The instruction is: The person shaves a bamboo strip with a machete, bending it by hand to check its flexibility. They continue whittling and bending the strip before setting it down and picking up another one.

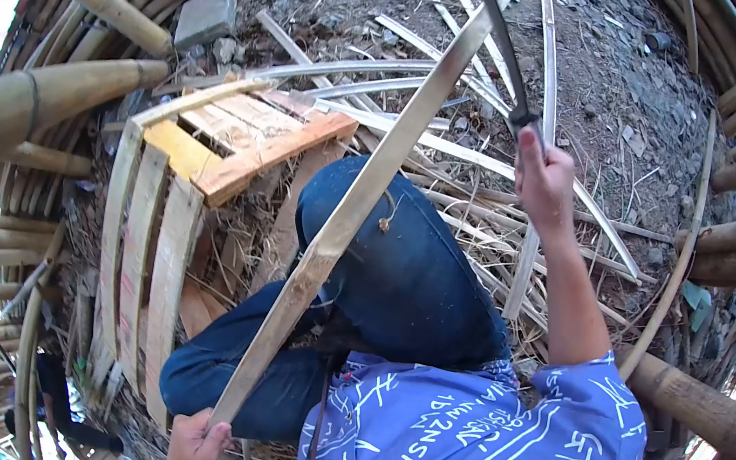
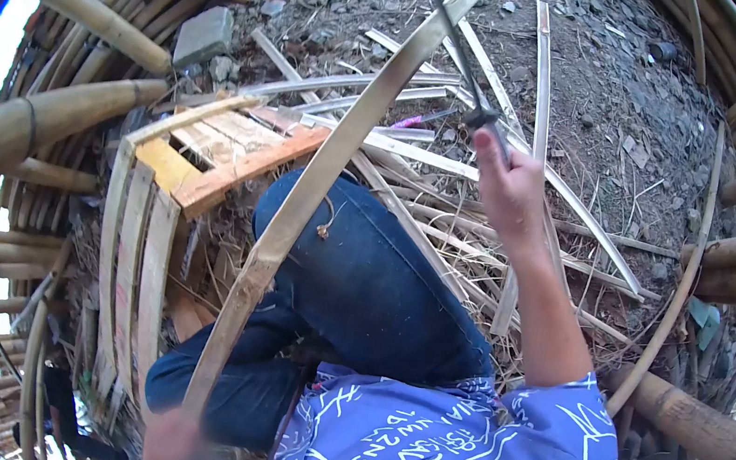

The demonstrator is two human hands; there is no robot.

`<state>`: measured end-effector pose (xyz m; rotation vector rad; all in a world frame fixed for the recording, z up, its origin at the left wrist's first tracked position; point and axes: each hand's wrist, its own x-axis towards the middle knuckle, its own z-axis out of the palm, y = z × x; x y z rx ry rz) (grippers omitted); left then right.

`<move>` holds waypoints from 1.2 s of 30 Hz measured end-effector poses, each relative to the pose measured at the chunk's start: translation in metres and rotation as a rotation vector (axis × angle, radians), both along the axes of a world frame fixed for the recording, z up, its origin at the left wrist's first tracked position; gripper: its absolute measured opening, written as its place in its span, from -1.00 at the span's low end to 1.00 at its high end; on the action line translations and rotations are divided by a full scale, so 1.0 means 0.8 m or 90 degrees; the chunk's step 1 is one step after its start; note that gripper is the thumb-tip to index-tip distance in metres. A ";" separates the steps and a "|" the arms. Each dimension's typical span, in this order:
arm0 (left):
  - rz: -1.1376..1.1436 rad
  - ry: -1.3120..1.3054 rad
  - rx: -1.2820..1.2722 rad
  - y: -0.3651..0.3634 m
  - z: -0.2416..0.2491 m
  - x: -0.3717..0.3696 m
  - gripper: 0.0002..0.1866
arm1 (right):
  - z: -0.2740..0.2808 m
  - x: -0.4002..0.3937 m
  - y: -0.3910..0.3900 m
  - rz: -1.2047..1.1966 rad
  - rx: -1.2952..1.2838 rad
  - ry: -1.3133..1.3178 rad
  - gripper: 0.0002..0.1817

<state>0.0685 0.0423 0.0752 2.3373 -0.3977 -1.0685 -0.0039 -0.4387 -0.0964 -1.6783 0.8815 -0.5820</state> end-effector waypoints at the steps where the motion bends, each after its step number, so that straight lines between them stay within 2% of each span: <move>1: 0.010 0.006 0.013 0.004 -0.001 0.000 -0.75 | 0.007 0.000 0.016 0.000 0.026 -0.028 -0.30; 3: -0.021 -0.020 -0.003 0.017 -0.004 0.000 -0.77 | 0.011 0.001 0.043 0.000 0.071 -0.065 -0.34; 5: 0.083 0.069 0.095 0.046 -0.015 -0.007 -0.80 | 0.012 0.002 0.058 0.017 0.049 -0.078 -0.34; 7: 0.065 0.066 0.091 0.061 -0.018 -0.013 -0.81 | 0.006 0.005 0.069 0.017 0.052 -0.098 -0.35; 9: 0.162 0.057 0.019 0.072 -0.021 -0.026 -0.79 | 0.006 0.008 0.080 0.025 0.089 -0.109 -0.36; 10: 0.174 -0.031 -0.006 0.084 -0.034 -0.034 -0.66 | 0.007 0.009 0.087 0.031 0.111 -0.120 -0.39; 11: 0.176 -0.037 -0.004 0.098 -0.044 -0.037 -0.66 | 0.008 0.010 0.093 0.033 0.114 -0.125 -0.39; 13: 0.228 -0.094 0.103 0.105 -0.050 -0.036 -0.73 | 0.008 0.011 0.102 0.037 0.185 -0.154 -0.42; 14: 0.231 -0.162 0.110 0.105 -0.053 -0.043 -0.66 | 0.003 0.011 0.106 0.036 0.201 -0.163 -0.44; 19: 0.284 -0.194 0.114 0.113 -0.077 -0.047 -0.55 | 0.011 0.009 0.110 0.029 0.199 -0.187 -0.43; 21: 0.373 -0.156 0.115 0.115 -0.083 -0.044 -0.49 | 0.014 0.009 0.109 0.022 0.210 -0.195 -0.43; 25: 0.339 -0.230 0.078 0.114 -0.101 -0.045 -0.39 | 0.009 0.002 0.106 0.006 0.188 -0.194 -0.44; 27: 0.317 -0.346 0.056 0.120 -0.112 -0.049 -0.32 | 0.006 -0.002 0.099 0.039 0.063 -0.167 -0.45; 28: 0.295 -0.371 0.006 0.133 -0.126 -0.048 -0.28 | 0.012 -0.006 0.094 0.053 -0.001 -0.102 -0.48; 29: 0.293 -0.372 0.002 0.149 -0.135 -0.049 -0.28 | 0.020 -0.007 0.091 0.051 -0.004 -0.104 -0.48; 32: 0.287 -0.387 0.025 0.152 -0.139 -0.051 -0.27 | 0.058 -0.006 0.086 0.088 -0.226 -0.003 -0.50; 33: 0.288 -0.415 0.004 0.152 -0.143 -0.052 -0.26 | 0.054 -0.004 0.079 0.086 -0.227 -0.002 -0.50; 35: 0.288 -0.441 -0.015 0.156 -0.146 -0.055 -0.25 | 0.044 0.004 0.062 0.112 -0.392 0.022 -0.45; 36: 0.260 -0.475 0.001 0.157 -0.146 -0.055 -0.25 | 0.056 0.003 0.052 0.137 -0.429 0.087 -0.41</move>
